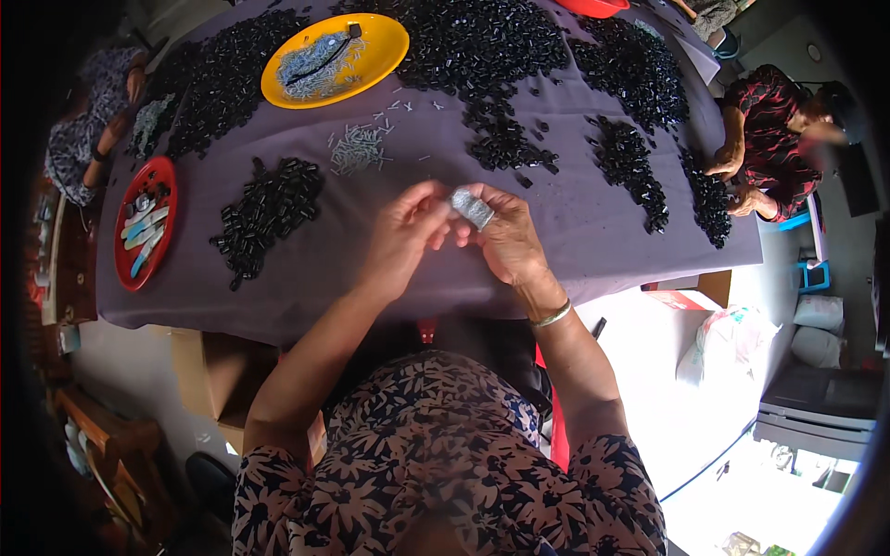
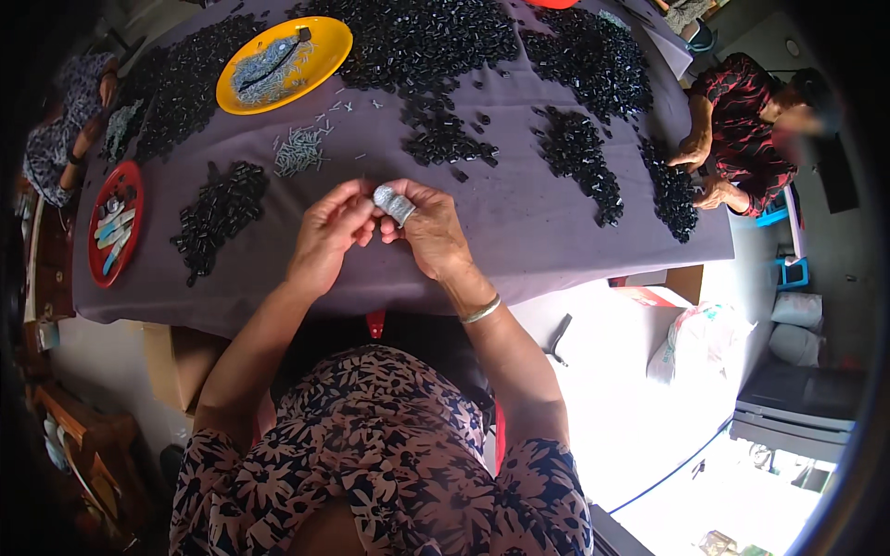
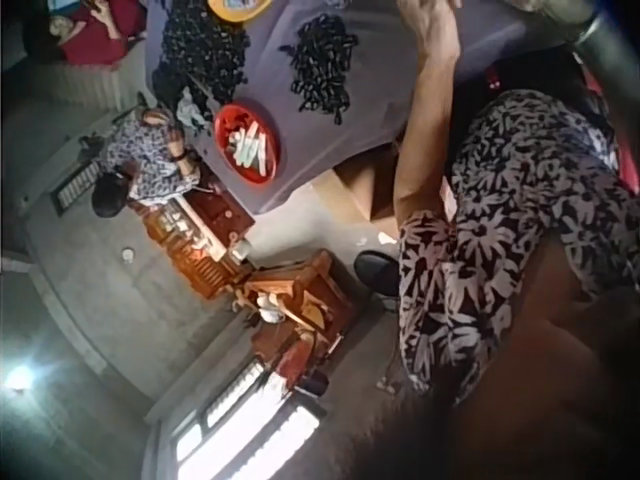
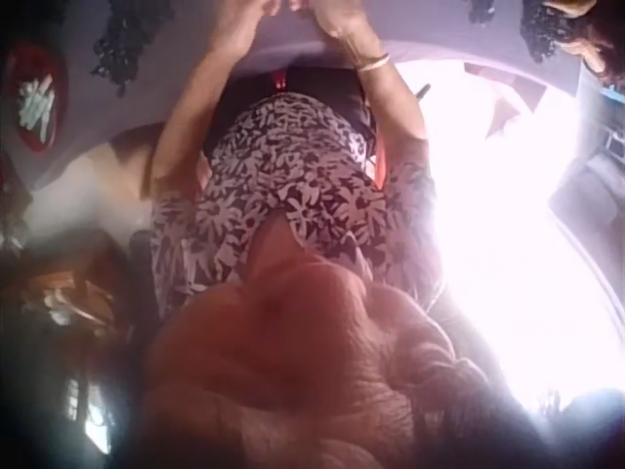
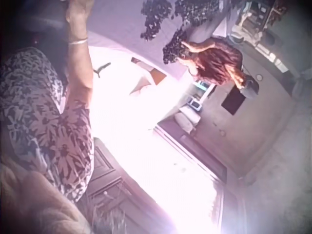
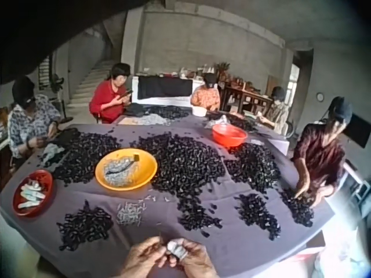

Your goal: Inserting small metal pins into black plastic components at a workstation.

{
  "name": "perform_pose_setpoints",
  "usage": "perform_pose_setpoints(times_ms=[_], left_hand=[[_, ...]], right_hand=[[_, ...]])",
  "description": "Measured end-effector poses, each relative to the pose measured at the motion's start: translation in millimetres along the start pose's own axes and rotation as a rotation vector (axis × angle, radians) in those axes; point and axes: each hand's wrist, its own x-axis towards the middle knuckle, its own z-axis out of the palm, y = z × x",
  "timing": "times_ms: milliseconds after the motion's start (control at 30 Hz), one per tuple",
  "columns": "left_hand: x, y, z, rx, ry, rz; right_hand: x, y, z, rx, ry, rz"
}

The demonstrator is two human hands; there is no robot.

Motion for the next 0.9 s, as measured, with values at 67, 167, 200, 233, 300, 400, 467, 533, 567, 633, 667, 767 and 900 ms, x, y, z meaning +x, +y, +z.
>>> perform_pose_setpoints(times_ms=[67,167,200,233,300,400,467,533,567,633,667,767,900], left_hand=[[-1.2,1.2,-5.1,-0.444,-0.017,-0.164],[4.3,-11.5,-13.5,-0.63,-0.004,-0.294],[5.5,-12.5,-13.2,-0.717,0.012,-0.378],[4.9,-13.1,-11.4,-0.731,0.038,-0.415],[3.9,-20.2,-16.4,-0.735,-0.004,-0.396],[2.5,-19.2,-23.1,-0.71,-0.085,-0.339],[0.3,-9.4,-22.4,-0.686,-0.129,-0.301],[-8.1,7.2,-20.9,-0.348,-0.051,-0.221],[-9.1,5.6,-25.8,-0.295,-0.019,-0.213],[-11.8,1.1,-31.1,-0.13,0.021,-0.083],[-13.0,-2.5,-34.8,0.035,0.062,0.043],[-19.1,-2.7,-44.6,0.302,0.057,0.157],[-14.9,-10.5,-53.7,0.643,0.072,0.495]], right_hand=[[-3.2,-6.2,8.5,-0.172,0.005,-0.047],[-10.0,-12.5,25.6,-0.936,0.056,-0.734],[-10.5,-11.9,24.7,-0.938,0.056,-0.734],[-11.0,-11.1,22.1,-1.067,0.043,-0.778],[-10.9,-11.9,18.3,-1.219,-0.001,-0.833],[-12.0,-16.6,19.3,-1.06,0.006,-0.789],[-8.8,-16.5,11.7,-1.058,0.133,-0.712],[-5.8,-15.6,0.6,-1.049,0.254,-0.634],[-5.5,-14.8,-5.4,-1.201,0.294,-0.638],[-1.3,-8.7,-20.6,-1.385,0.318,-0.655],[-1.3,-9.0,-20.4,-1.387,0.317,-0.653],[-1.5,-12.9,-19.6,-1.508,0.348,-0.685],[7.5,-32.6,-50.8,-1.342,0.538,-0.773]])
